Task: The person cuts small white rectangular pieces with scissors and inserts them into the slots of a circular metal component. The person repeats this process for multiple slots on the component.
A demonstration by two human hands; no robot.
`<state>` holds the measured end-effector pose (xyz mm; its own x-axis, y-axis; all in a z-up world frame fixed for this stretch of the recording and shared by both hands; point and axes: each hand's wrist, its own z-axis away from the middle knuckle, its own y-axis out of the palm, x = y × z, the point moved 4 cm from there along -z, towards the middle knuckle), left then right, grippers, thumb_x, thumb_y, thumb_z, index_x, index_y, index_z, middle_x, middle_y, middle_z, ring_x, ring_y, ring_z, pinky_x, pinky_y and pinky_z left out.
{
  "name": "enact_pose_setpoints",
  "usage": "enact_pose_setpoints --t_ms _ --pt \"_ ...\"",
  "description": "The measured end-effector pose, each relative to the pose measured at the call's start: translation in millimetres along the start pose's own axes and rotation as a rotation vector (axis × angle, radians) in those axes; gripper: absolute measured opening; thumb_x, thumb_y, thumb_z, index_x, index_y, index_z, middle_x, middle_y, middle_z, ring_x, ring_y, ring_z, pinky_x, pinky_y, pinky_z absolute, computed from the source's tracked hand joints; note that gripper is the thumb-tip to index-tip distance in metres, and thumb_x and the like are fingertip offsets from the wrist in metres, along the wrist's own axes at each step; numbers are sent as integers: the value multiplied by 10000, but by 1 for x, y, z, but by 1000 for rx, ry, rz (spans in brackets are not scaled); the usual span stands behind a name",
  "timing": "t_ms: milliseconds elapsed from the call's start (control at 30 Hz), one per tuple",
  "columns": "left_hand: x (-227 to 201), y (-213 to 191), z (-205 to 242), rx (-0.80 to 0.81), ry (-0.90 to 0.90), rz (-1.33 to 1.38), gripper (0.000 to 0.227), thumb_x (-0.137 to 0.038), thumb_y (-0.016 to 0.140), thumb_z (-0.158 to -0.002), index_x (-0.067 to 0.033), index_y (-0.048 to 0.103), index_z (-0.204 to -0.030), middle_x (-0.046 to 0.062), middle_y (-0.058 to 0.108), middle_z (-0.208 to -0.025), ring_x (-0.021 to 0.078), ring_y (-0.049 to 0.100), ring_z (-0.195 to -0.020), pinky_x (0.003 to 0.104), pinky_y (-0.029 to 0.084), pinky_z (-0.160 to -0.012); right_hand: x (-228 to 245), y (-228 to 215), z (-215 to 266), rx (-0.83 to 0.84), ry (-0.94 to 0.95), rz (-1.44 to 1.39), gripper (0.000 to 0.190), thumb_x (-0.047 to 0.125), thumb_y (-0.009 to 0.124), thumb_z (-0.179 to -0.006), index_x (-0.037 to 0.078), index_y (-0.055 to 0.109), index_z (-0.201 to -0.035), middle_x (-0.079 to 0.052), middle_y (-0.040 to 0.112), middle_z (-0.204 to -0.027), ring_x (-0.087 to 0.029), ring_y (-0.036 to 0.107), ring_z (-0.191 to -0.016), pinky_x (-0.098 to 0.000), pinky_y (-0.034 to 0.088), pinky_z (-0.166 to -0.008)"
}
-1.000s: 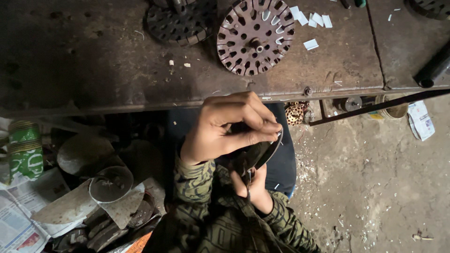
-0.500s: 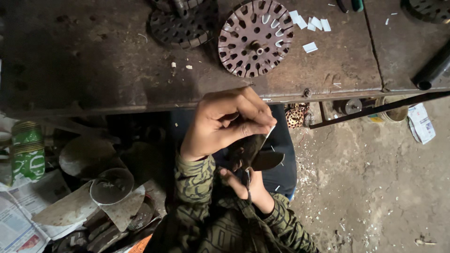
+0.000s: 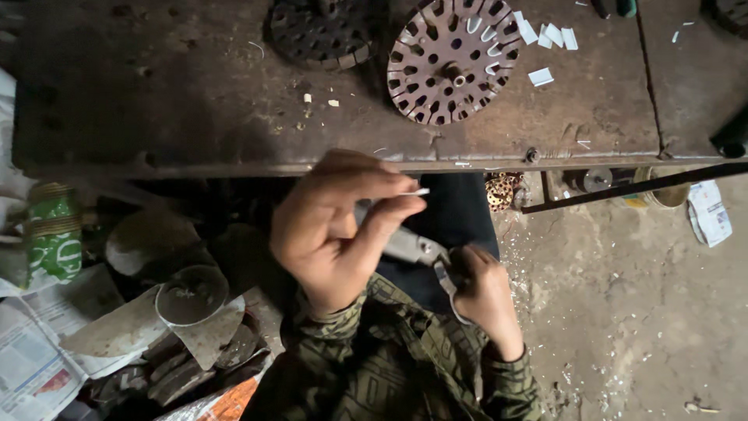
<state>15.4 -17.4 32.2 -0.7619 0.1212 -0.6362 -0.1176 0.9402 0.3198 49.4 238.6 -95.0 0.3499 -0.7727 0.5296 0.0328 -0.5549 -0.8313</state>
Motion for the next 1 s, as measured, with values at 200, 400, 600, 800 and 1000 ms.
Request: enact_pose_setpoints --t_ms 200,400,600,800,1000 --pt "8 27 -8 99 -44 -48 242 -32 832 -886 -67 724 -1100 42 717 -1109 138 707 -928 244 633 -806 -52 27 42 863 222 288 468 260 879 -661 47 679 -1026 -193 653 -989 -371 631 -973 -412 528 -878" --pt "3 33 -2 206 -105 -23 208 -43 843 -937 -108 754 -1113 20 717 -1076 97 708 -971 232 596 -840 4 -7 21 696 -87 46 370 160 885 -638 -1 700 -915 -175 676 -906 -358 631 -867 -404 508 -796" --pt "8 54 6 326 -46 -13 177 -105 824 -950 -140 755 -1109 2 744 -1098 103 741 -956 233 631 -808 98 -116 -16 -433 -171 -732 171 -28 720 -931 -80 649 -1078 -185 706 -1013 -263 710 -935 -343 588 -871" --pt "-4 59 8 463 -125 103 162 -127 796 -982 -136 741 -1134 22 741 -1107 123 757 -981 243 651 -838 119 -123 -31 -791 -194 -632 179 -68 748 -899 -77 665 -1057 -183 686 -1057 -238 701 -986 -302 576 -884" --pt "-4 61 5 425 -128 79 154 -90 781 -985 -111 738 -1132 39 732 -1138 154 762 -979 258 648 -857 122 -126 -31 -783 -128 -539 175 -121 758 -901 -73 667 -1043 -185 694 -1038 -229 692 -974 -285 556 -891"
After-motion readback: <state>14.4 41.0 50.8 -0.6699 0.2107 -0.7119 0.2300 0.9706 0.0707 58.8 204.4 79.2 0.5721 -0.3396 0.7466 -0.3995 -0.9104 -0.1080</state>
